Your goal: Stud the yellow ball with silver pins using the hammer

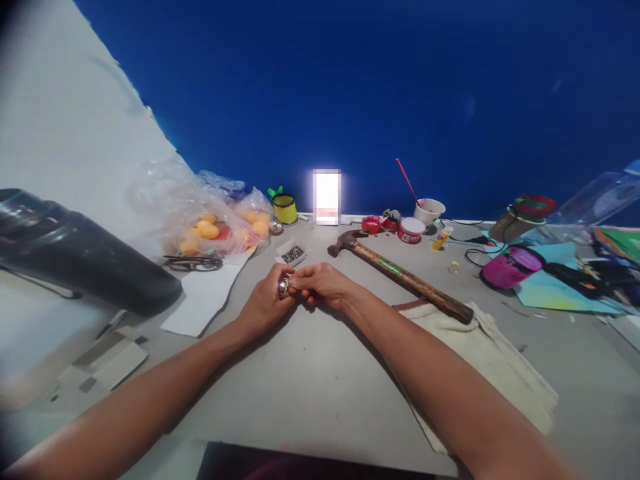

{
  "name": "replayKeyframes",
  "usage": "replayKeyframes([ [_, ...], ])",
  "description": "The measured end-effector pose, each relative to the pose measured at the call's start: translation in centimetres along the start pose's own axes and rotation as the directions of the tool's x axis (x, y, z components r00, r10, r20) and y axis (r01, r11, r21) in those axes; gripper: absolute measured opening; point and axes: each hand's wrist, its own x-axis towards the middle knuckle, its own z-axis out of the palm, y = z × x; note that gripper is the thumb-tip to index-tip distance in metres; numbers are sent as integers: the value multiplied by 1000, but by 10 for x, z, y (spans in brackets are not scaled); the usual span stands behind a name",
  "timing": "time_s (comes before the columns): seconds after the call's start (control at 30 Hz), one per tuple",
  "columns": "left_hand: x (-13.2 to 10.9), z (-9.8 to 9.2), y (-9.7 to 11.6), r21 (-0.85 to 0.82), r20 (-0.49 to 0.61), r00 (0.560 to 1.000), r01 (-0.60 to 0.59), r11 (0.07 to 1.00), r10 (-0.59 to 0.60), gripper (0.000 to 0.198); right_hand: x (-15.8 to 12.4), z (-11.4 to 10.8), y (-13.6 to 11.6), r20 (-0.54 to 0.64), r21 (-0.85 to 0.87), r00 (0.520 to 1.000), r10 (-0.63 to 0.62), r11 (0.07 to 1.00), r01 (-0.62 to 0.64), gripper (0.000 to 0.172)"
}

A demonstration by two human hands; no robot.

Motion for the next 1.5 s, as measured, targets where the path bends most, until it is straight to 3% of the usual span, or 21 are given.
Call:
replayKeyframes([
  [0.27,0,-1,3,25,-4,1000,1,1000,-1,37,2,-1,3,27,60,1000,13,998,-15,28],
  [0.83,0,1,1,28,5,1000,-2,1000,1,44,0,-2,4,68,60,998,-9,998,4,31],
  [1.5,0,-1,4,61,43,999,29,998,-31,39,1,-4,5,62,38,998,9,999,-11,32],
])
